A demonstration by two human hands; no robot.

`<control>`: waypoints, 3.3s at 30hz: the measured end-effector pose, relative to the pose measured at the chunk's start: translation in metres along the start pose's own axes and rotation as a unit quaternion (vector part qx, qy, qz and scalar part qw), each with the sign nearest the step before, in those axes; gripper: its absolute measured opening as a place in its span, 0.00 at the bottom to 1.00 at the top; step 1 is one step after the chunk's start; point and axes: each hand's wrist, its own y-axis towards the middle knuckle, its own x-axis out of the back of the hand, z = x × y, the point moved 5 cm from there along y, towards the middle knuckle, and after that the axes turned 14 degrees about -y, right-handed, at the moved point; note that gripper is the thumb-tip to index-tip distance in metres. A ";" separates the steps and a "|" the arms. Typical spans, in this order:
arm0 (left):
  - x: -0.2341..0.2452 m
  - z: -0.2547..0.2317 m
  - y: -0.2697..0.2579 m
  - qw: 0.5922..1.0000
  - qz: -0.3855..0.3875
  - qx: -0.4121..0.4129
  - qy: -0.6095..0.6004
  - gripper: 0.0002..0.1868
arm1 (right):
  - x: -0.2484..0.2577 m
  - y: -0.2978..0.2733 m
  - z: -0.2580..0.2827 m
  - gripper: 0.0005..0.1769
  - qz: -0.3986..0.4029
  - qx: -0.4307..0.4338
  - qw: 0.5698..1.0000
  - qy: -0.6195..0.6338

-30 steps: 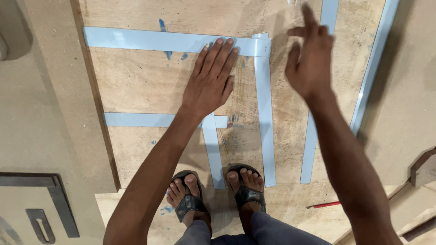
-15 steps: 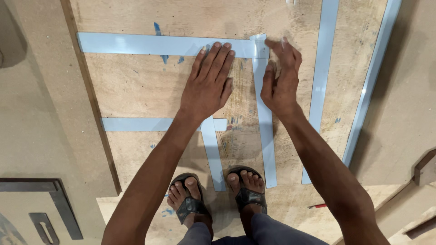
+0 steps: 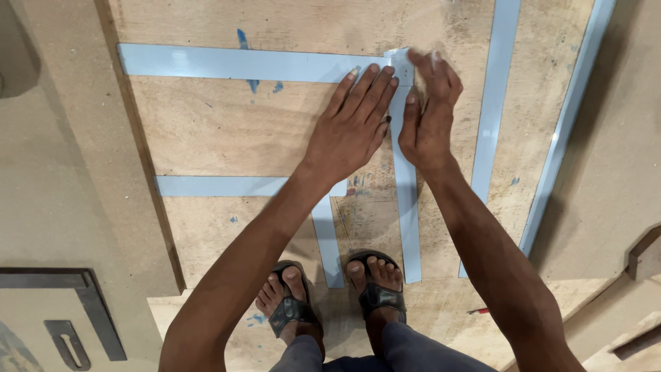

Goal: The person applies glue to thin wood strips and presses them onto a large wooden board to create a pattern, using their hands to align and secure each strip.

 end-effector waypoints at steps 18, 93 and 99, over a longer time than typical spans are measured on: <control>0.051 0.070 -0.065 0.985 -0.066 0.154 0.025 0.33 | -0.006 -0.005 -0.015 0.33 -0.030 -0.076 0.993 0.088; 0.058 -0.060 -0.068 0.983 -0.091 -0.037 -0.153 0.14 | 0.271 -0.326 -0.117 0.21 -0.176 -0.345 0.913 0.127; 0.021 -0.036 -0.044 0.998 -0.053 -0.028 -0.024 0.31 | 0.200 -0.273 -0.118 0.23 -0.134 -0.293 0.935 0.148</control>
